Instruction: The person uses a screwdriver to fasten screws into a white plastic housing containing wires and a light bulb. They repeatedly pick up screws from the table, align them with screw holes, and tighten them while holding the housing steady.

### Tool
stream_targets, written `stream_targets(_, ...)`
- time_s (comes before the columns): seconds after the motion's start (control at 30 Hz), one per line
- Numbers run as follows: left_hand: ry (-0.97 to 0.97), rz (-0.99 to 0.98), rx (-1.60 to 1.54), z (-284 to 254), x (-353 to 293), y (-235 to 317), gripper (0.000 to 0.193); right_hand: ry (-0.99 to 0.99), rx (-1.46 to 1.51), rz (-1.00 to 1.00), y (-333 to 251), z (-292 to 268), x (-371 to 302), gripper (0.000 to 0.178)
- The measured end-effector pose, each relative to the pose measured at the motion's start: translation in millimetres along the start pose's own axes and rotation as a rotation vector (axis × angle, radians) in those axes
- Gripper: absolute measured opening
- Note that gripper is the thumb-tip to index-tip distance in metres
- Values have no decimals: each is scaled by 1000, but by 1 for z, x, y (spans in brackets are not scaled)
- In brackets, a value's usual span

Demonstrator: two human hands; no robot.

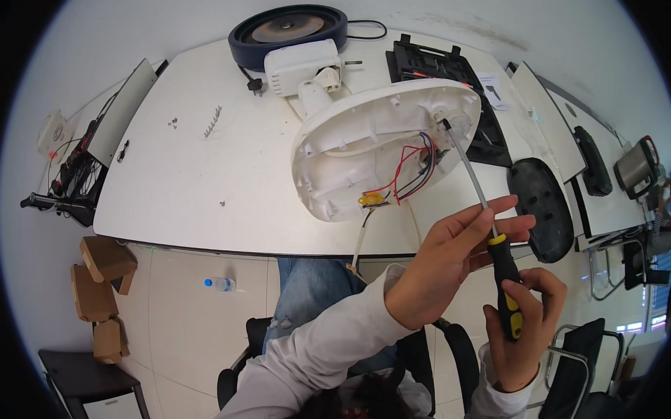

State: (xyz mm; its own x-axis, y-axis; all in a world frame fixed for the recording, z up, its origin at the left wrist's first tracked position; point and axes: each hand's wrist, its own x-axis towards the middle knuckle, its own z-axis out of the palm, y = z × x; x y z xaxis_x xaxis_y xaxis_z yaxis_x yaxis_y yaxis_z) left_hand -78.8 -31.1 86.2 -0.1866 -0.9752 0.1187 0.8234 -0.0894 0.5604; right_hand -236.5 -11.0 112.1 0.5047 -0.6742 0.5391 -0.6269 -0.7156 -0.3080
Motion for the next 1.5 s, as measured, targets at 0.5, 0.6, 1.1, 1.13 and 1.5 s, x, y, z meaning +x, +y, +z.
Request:
stream_targets(0.5, 8, -37, -6, -1, -4, 1, 46, -21, 2, 20, 1, 2, -5, 52)
stream_targets(0.6, 13, -45, -14, -2, -5, 2, 45, -27, 1, 18, 1, 3, -6, 53)
stream_targets(1.1, 14, -48, -15, -2, -4, 5, 46, -21, 18, 20, 1, 5, -5, 53)
stream_targets(1.13, 15, -47, -17, -2, -5, 5, 46, -23, 21, 22, 1, 6, -5, 53)
stream_targets(1.5, 8, -58, -32, -3, -6, 3, 45, -39, 19, 40, 0, 5, -8, 54)
